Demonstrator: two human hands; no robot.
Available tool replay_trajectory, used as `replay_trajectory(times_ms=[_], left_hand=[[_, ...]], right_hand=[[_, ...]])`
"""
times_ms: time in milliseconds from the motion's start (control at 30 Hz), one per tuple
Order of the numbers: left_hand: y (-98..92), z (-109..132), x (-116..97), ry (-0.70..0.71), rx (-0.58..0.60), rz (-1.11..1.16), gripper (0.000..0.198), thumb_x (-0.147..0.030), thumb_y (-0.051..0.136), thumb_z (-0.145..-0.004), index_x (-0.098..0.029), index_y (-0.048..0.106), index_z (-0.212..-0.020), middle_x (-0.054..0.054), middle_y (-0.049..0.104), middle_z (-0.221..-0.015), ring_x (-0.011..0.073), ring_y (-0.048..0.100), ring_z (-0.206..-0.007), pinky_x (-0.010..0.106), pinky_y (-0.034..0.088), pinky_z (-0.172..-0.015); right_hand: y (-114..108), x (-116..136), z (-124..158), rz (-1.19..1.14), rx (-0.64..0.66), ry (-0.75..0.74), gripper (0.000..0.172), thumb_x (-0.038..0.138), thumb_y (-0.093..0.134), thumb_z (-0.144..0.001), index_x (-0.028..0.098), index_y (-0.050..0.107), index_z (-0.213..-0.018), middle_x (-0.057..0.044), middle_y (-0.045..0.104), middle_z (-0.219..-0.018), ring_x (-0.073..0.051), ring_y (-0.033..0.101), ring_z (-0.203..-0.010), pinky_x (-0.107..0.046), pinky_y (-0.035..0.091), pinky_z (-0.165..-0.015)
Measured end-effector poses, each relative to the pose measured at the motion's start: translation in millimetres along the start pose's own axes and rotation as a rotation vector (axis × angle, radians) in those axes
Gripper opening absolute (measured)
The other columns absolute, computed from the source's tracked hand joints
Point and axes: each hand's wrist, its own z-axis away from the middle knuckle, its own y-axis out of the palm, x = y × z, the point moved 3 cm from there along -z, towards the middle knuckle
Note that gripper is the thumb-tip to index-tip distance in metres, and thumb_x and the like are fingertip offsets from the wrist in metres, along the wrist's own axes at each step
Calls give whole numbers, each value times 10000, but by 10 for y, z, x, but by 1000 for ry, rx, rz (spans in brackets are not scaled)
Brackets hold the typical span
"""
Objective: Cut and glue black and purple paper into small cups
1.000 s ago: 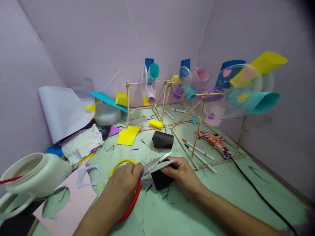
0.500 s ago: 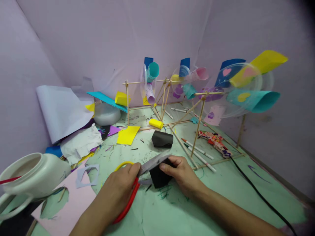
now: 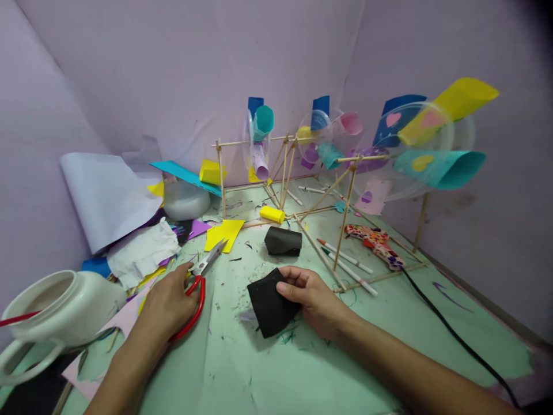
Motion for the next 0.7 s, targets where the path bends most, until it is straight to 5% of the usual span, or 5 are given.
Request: replay_trajectory(times_ms=[100,200,333,467,700], left_hand=[[-78,71,-54,31,-152,13,505,-353,473,-738,-141,534,-1193,170,609,-1123,347,554,-1028,425,445,-806],[-208,257,-250,37,-403,334,419,-400,479,-746,-156,603,-1063,117,641,-1053,275,601,-913,372,472,-767],[-144,488,-696,153,-27,807,298,-448,558,-686,-187,678,-765,36,692,-712,195,621,-666,271,480,-585],[-93,622,-909,251,-72,848,198,-284,531,-723,-180,623,-582,7,627,-579,141,566,-564,229,426,-529],[-27,659,-966,356,-133,842,215,-243,503,-763,-164,570,-574,-10,567,-555,110,500,-531,212,375,-510]], right_hand=[[2,11,-4,-8,-41,8,368,230,811,-526,143,635,-837,-2,690,-727,-106,618,-654,-224,447,-659],[6,14,-7,9,-35,-2,353,216,809,-519,146,628,-815,7,682,-721,-95,608,-641,-214,441,-650],[36,-14,7,62,27,-16,296,226,788,-547,150,609,-770,23,654,-686,-87,584,-600,-213,429,-611],[121,-8,44,194,101,-59,266,290,754,-584,153,607,-759,29,613,-654,-92,545,-586,-227,416,-599],[181,46,73,427,-7,-186,211,349,681,-639,146,623,-631,18,546,-572,-104,472,-560,-236,376,-561]])
